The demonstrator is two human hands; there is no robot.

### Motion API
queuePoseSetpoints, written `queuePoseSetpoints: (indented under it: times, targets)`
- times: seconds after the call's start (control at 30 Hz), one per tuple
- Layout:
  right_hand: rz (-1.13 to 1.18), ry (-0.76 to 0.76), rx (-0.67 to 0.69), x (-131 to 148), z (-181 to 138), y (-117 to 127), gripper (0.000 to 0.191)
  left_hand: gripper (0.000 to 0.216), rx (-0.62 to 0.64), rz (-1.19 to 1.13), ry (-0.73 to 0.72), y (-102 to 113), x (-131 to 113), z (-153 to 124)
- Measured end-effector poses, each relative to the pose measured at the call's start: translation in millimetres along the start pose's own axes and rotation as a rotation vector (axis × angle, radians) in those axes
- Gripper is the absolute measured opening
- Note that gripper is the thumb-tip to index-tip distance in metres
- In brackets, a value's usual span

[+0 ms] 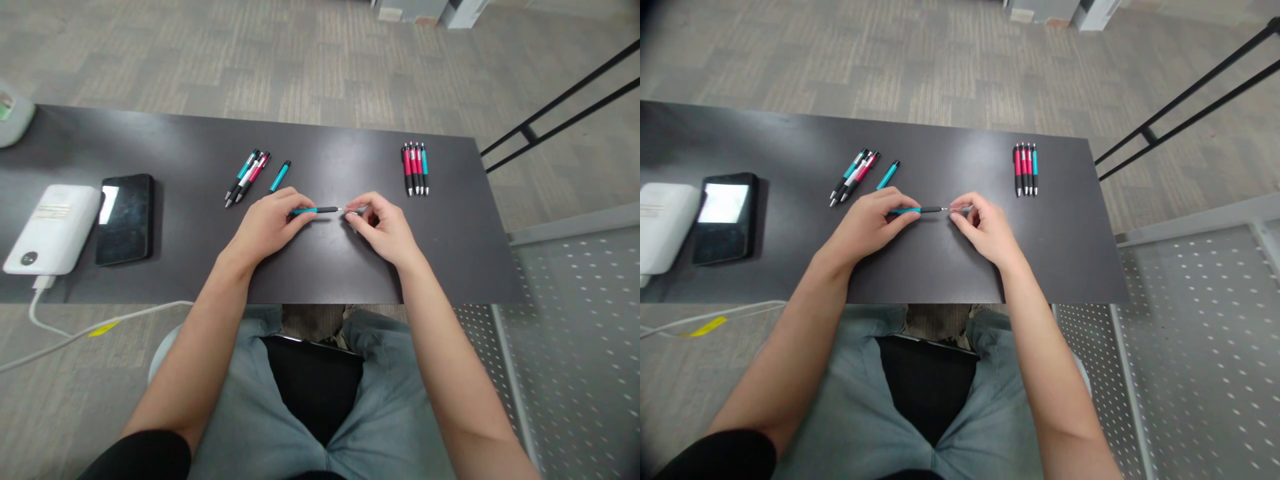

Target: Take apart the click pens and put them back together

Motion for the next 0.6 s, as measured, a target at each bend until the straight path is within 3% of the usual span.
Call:
queuePoseSetpoints:
  times: [0.27,0.6]
  targets:
    - [-0.164,0.080,-0.004,8,1,-5,0.020,0.020,-0.020,0.011,-0.004,5,4,-1]
    - [-0.140,0.133,0.024,14,0,-10,0.021,0.020,0.008,-0.004,-0.016,-4,-3,0]
Point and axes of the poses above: each hand's wrist, its own z-axis towards the middle knuckle, its own y-axis out of the back of the hand, x = y × z, the point moved 10 cm from there along z, towards the middle knuckle, and after that the axes turned 6 degrees about -z, right-handed, at the moved point
